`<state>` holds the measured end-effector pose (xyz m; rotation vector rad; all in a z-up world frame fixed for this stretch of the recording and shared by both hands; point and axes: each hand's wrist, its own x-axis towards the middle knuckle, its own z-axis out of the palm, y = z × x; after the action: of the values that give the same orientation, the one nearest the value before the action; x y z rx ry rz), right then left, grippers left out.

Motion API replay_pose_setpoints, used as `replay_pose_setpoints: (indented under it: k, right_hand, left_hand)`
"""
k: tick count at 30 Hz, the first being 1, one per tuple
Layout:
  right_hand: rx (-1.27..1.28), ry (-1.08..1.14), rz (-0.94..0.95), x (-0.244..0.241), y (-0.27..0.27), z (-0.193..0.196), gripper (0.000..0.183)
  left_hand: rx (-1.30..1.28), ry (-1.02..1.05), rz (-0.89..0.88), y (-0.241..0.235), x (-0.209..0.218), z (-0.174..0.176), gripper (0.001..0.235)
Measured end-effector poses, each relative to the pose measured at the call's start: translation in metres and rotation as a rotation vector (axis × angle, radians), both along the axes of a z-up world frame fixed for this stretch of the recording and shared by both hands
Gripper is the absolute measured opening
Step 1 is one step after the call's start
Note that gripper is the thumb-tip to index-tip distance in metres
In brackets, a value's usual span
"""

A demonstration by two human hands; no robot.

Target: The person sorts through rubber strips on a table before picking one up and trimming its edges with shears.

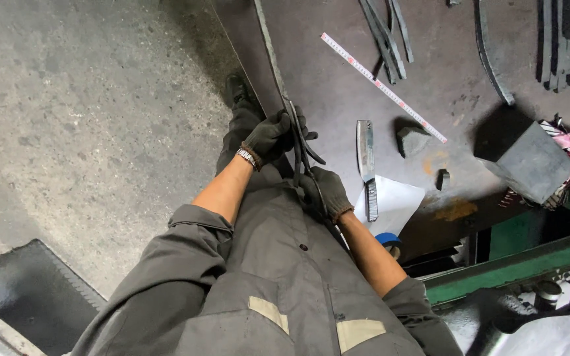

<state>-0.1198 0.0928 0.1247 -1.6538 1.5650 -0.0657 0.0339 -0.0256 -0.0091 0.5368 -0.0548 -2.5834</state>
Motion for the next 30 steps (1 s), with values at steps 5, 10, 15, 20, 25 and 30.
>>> replay_pose_setpoints:
  k: [5,10,15,20,25,30]
  right_hand:
    - [0.007,0.017,-0.083,0.006,0.021,-0.015,0.020]
    - [0.181,-0.048,-0.503,0.009,0.024,-0.018,0.029]
    - [0.069,-0.017,-0.194,0.010,0.013,-0.007,0.019]
    - [-0.057,-0.085,-0.070,0.005,0.009,-0.009,0.029]
    - [-0.147,-0.154,-0.051,0.003,0.011,-0.018,0.033]
    - [-0.094,-0.032,-0.101,0.012,-0.003,0.007,0.022]
  left_hand:
    - [-0.048,0.007,-0.029,0.003,0.003,-0.006,0.042]
    - [-0.095,-0.005,-0.045,0.002,0.002,-0.007,0.043]
    - [0.024,0.012,0.026,0.009,0.000,-0.015,0.046]
    - [0.019,0.009,-0.001,0.014,-0.001,-0.007,0.044]
    - [0.028,-0.056,-0.028,0.011,-0.004,0.003,0.044]
    - [-0.015,0.095,0.008,0.006,-0.004,0.010,0.040]
